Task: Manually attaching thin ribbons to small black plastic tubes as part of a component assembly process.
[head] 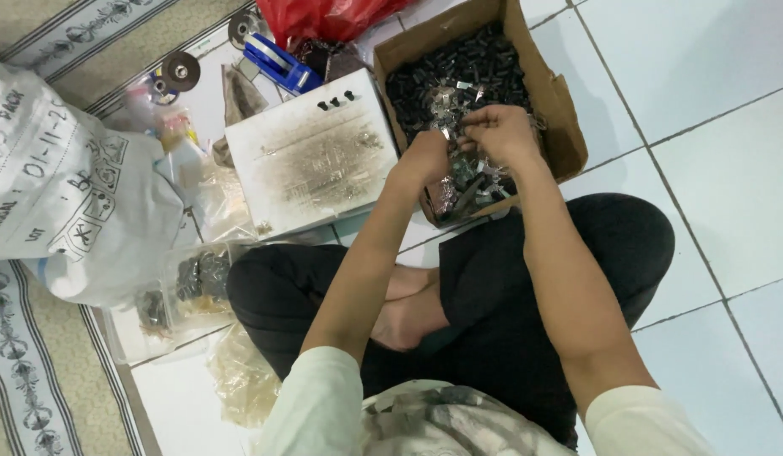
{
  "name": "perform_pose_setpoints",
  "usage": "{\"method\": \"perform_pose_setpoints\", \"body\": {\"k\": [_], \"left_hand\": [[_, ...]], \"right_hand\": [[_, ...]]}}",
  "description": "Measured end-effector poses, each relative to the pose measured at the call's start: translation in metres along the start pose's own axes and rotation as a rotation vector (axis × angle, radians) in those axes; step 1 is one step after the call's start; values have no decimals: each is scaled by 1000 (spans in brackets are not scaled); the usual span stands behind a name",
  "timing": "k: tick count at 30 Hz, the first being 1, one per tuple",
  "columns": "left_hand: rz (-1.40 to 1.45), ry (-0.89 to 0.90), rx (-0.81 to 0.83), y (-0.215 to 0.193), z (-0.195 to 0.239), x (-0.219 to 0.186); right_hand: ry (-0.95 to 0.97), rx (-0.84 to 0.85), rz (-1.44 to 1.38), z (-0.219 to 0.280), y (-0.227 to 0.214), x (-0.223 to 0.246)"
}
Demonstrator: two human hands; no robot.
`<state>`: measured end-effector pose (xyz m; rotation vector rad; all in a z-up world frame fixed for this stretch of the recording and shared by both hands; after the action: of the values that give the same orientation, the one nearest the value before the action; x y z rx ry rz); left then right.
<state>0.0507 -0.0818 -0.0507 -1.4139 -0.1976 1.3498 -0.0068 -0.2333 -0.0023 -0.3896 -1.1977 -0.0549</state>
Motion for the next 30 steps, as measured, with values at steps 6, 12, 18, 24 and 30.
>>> {"method": "perform_pose_setpoints", "body": {"k": [6,12,18,24,30], "left_hand": [[836,-82,-308,-53,67,-2],[1205,-40,-626,-48,112,28],[1410,65,-617,-52,140,54],[1489,77,-704,-64,179,73],[1494,45,-694,-57,174,88]], "right_hand": [[-118,77,-220,26,12,37],[-375,132,-228,46,64,52],[-442,62,-275,63,105,45],[-514,140,-255,84,133,59],[-568,145,-202,86,146,56]]}}
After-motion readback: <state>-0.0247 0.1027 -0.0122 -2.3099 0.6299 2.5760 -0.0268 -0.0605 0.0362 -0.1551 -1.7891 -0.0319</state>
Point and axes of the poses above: each hand's wrist, its own z-axis away from the middle knuckle, its own y-axis out of the palm, x = y × z, the point moved 2 cm from there along -z, towards the middle knuckle, and after that the axes turned 4 degrees about -x, right-handed, at the moved point
